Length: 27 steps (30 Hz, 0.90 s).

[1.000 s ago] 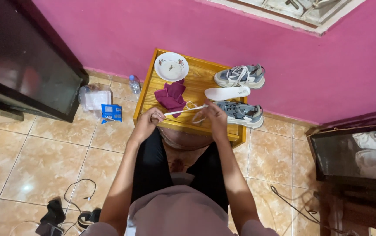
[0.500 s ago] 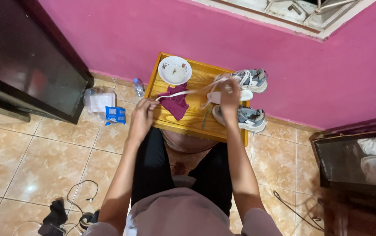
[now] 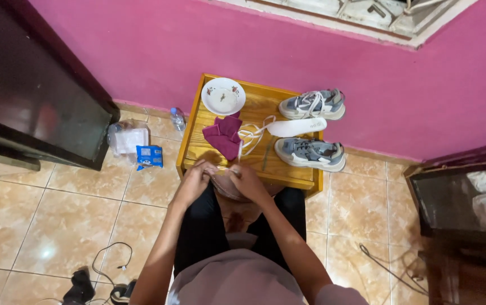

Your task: A person is meticulously cleaning shoe insoles and sneakers using a toothbrush, a cloth, and a cleaning solution while sitting on the floor.

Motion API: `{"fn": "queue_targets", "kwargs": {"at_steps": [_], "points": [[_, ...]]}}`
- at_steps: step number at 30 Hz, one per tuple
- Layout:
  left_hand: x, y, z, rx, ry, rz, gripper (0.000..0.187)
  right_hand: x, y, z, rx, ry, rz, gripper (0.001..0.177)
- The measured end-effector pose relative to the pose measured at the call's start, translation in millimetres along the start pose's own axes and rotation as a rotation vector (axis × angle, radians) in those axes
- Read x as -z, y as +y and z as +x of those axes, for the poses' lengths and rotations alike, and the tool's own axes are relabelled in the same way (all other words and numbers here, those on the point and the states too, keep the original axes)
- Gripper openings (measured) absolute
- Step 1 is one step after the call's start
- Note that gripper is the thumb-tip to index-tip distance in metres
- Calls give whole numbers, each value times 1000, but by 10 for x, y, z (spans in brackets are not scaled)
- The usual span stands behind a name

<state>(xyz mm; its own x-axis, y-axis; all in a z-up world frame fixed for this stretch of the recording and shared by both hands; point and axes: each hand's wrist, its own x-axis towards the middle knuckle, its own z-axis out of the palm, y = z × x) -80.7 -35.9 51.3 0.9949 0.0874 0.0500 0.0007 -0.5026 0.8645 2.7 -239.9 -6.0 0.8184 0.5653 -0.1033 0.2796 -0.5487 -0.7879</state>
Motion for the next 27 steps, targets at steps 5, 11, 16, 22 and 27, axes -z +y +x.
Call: {"fn": "queue_targets", "kwargs": {"at_steps": [5, 11, 16, 22, 27], "points": [[-8, -225, 23, 102, -78, -109, 30, 301, -96, 200, 181, 142, 100, 12], [250, 54, 303, 95, 47, -113, 30, 908, -333, 752, 326, 453, -132, 21], [218, -187, 520, 146, 87, -203, 32, 839, -349, 692, 156, 534, -389, 24], [38, -670, 506, 311, 153, -276, 35, 380, 336, 112, -68, 453, -357, 30], [-5, -826, 491, 347, 172, -407, 35, 347, 592, 202, -234, 327, -241, 11]]}}
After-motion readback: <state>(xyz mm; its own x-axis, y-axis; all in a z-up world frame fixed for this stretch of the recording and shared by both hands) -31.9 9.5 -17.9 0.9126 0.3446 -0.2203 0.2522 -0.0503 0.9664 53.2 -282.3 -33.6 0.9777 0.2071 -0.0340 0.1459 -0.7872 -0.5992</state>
